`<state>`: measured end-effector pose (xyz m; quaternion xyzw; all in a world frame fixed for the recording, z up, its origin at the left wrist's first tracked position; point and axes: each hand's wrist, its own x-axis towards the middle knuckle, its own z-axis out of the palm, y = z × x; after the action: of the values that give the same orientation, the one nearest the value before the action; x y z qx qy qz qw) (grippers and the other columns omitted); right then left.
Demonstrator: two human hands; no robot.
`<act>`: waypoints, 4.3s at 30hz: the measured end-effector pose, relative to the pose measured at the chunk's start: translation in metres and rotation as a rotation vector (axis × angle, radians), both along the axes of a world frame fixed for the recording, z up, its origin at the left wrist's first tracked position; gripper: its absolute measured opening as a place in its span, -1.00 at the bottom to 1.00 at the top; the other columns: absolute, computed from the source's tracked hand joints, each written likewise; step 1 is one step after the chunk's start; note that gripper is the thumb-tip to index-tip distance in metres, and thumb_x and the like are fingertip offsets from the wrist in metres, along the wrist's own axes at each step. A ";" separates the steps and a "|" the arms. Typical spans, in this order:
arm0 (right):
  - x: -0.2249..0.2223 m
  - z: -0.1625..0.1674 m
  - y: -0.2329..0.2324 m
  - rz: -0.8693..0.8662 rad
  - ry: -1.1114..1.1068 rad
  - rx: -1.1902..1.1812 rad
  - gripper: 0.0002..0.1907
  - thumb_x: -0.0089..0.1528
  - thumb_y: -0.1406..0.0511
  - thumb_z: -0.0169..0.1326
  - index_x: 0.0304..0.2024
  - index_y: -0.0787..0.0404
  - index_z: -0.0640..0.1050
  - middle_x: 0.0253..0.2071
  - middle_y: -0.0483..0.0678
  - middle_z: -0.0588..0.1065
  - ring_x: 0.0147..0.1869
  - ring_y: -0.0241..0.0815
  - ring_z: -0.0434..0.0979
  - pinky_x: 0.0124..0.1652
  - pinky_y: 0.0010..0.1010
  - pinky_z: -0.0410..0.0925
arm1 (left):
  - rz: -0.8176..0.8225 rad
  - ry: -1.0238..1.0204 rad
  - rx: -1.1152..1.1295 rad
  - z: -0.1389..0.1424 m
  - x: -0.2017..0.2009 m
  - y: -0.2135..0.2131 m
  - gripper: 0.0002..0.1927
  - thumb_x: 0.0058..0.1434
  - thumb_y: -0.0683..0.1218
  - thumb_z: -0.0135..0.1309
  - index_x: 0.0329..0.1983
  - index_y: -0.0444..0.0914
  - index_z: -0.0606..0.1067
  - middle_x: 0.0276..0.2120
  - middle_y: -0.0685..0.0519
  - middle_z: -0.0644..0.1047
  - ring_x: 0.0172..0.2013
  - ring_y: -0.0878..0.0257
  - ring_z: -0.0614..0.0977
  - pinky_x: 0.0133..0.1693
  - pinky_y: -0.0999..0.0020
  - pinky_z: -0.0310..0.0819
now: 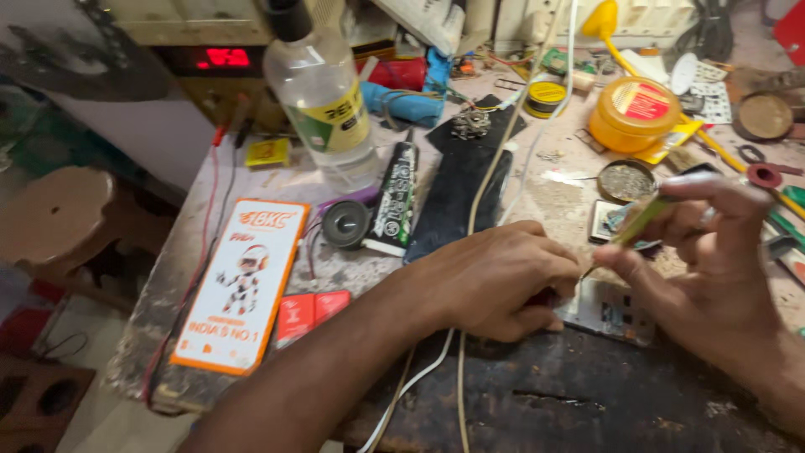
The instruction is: The person uses a green-handled screwdriver to remove screws from a small blue circuit board and a red mobile phone. They separate the components, inspect the circuit board, and then reassemble the phone by screwing the casing back together.
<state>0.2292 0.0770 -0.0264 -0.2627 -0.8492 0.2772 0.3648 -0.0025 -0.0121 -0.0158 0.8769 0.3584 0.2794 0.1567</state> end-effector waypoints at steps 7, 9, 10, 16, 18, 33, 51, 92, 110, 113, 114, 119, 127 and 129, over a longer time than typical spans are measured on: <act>-0.002 -0.003 0.005 0.144 0.036 0.051 -0.24 0.19 0.52 0.17 0.27 0.11 0.04 -0.08 0.08 0.50 -0.02 -0.15 0.62 -0.04 -0.37 0.54 | 0.013 -0.041 0.090 -0.007 0.000 0.007 -0.73 -0.01 -0.07 0.34 -0.28 -0.21 0.54 -0.17 0.01 0.59 -0.06 0.02 0.58 0.06 0.13 0.42; -0.003 -0.004 0.003 0.025 0.043 0.007 -0.21 0.18 0.52 0.25 0.26 0.10 0.06 -0.09 0.11 0.47 -0.05 -0.13 0.62 -0.08 -0.35 0.53 | 0.012 -0.049 0.088 -0.010 -0.002 0.008 -0.72 0.01 -0.06 0.34 -0.25 -0.22 0.55 -0.14 0.01 0.60 -0.05 0.02 0.59 0.07 0.14 0.43; -0.001 -0.003 0.001 0.080 0.058 -0.032 -0.25 0.20 0.53 0.17 0.27 0.10 0.05 -0.06 0.11 0.49 -0.01 -0.13 0.62 -0.04 -0.34 0.52 | 0.007 -0.051 0.064 -0.011 -0.001 0.009 -0.72 0.01 -0.05 0.34 -0.25 -0.22 0.56 -0.13 0.01 0.61 -0.05 0.03 0.60 0.07 0.15 0.44; -0.007 -0.005 0.001 0.154 0.075 0.053 -0.24 0.20 0.54 0.14 0.29 0.11 0.02 -0.03 0.14 0.47 0.06 -0.13 0.58 0.04 -0.32 0.51 | -0.013 -0.111 0.118 -0.013 -0.006 0.012 -0.76 0.02 -0.04 0.34 -0.31 -0.24 0.61 -0.04 -0.05 0.61 0.01 0.01 0.62 0.09 0.18 0.47; -0.006 -0.004 0.002 0.189 0.097 -0.042 -0.31 0.26 0.57 0.04 0.31 0.10 0.04 -0.02 0.13 0.51 0.05 -0.13 0.61 0.02 -0.32 0.53 | -0.021 -0.139 0.109 -0.013 -0.008 0.012 -0.76 0.06 -0.02 0.34 -0.30 -0.25 0.63 -0.05 -0.07 0.61 0.00 0.01 0.62 0.07 0.18 0.47; -0.010 0.009 -0.009 0.231 0.090 0.119 -0.36 0.32 0.52 0.13 0.29 0.11 0.09 -0.04 0.09 0.46 0.06 -0.17 0.62 -0.01 -0.38 0.58 | 0.291 -0.104 -0.039 -0.005 0.006 0.007 -0.86 0.08 -0.03 0.25 -0.39 -0.18 0.66 -0.32 0.05 0.62 -0.25 0.10 0.65 -0.19 0.18 0.53; -0.004 0.009 -0.006 0.266 0.143 -0.065 -0.35 0.35 0.59 0.01 0.33 0.09 0.02 0.07 0.17 0.54 0.23 -0.05 0.62 0.21 -0.24 0.55 | 0.280 -0.138 -0.090 -0.001 0.005 0.004 -0.87 0.06 -0.06 0.29 -0.43 -0.22 0.65 -0.35 0.03 0.63 -0.32 0.13 0.65 -0.25 0.20 0.53; -0.005 0.011 -0.009 0.280 0.070 0.025 -0.36 0.36 0.58 0.03 0.29 0.11 0.02 0.07 0.17 0.55 0.23 -0.04 0.64 0.20 -0.28 0.57 | 0.292 -0.181 -0.150 0.001 0.003 0.004 -0.85 0.04 -0.10 0.37 -0.41 -0.26 0.65 -0.39 -0.02 0.66 -0.37 0.15 0.72 -0.29 0.25 0.58; 0.004 0.013 -0.019 0.401 0.067 0.008 -0.30 0.23 0.53 0.20 0.27 0.16 0.11 -0.02 0.15 0.56 0.10 -0.10 0.69 0.03 -0.34 0.63 | 0.249 -0.196 -0.088 -0.003 0.000 0.005 -0.82 0.06 -0.07 0.37 -0.39 -0.26 0.64 -0.36 -0.04 0.65 -0.34 0.08 0.70 -0.29 0.20 0.55; 0.005 0.014 -0.019 0.408 0.055 0.018 -0.30 0.23 0.53 0.21 0.26 0.15 0.12 -0.02 0.13 0.56 0.09 -0.11 0.69 0.02 -0.35 0.63 | 0.251 -0.194 -0.101 -0.003 -0.001 0.005 -0.82 0.06 -0.07 0.37 -0.39 -0.26 0.64 -0.38 -0.04 0.64 -0.34 0.07 0.70 -0.29 0.19 0.55; 0.005 0.015 -0.018 0.410 0.050 0.027 -0.31 0.23 0.53 0.21 0.26 0.14 0.12 -0.03 0.12 0.55 0.09 -0.11 0.70 0.02 -0.35 0.64 | 0.252 -0.192 -0.106 -0.003 -0.001 0.005 -0.83 0.07 -0.07 0.37 -0.40 -0.26 0.64 -0.38 -0.05 0.64 -0.34 0.06 0.70 -0.29 0.19 0.54; 0.003 0.017 -0.018 0.430 0.036 0.122 -0.31 0.22 0.48 0.24 0.25 0.14 0.14 -0.08 0.10 0.53 0.02 -0.14 0.70 -0.06 -0.40 0.65 | 0.233 -0.202 -0.080 -0.002 -0.001 0.005 -0.83 0.06 -0.08 0.37 -0.39 -0.26 0.64 -0.38 -0.05 0.64 -0.33 0.06 0.70 -0.29 0.19 0.54; 0.002 0.014 -0.023 0.324 -0.006 0.408 -0.26 0.15 0.27 0.37 0.18 0.13 0.17 -0.28 -0.05 0.58 -0.18 -0.25 0.72 -0.30 -0.51 0.54 | 0.255 -0.187 -0.118 -0.002 0.000 0.005 -0.83 0.05 -0.10 0.37 -0.39 -0.27 0.63 -0.40 -0.05 0.64 -0.37 0.08 0.69 -0.30 0.20 0.54; 0.004 0.012 -0.026 0.325 0.027 0.310 -0.25 0.16 0.26 0.39 0.20 0.10 0.17 -0.29 -0.09 0.59 -0.19 -0.28 0.72 -0.30 -0.48 0.50 | 0.261 -0.182 -0.135 -0.002 0.000 0.006 -0.84 0.05 -0.11 0.36 -0.39 -0.27 0.63 -0.42 -0.06 0.64 -0.38 0.08 0.70 -0.31 0.19 0.54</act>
<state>0.2328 0.0515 -0.0148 -0.0595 -0.9078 0.2018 0.3627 -0.0028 -0.0065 -0.0182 0.7815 0.4716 0.3509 0.2091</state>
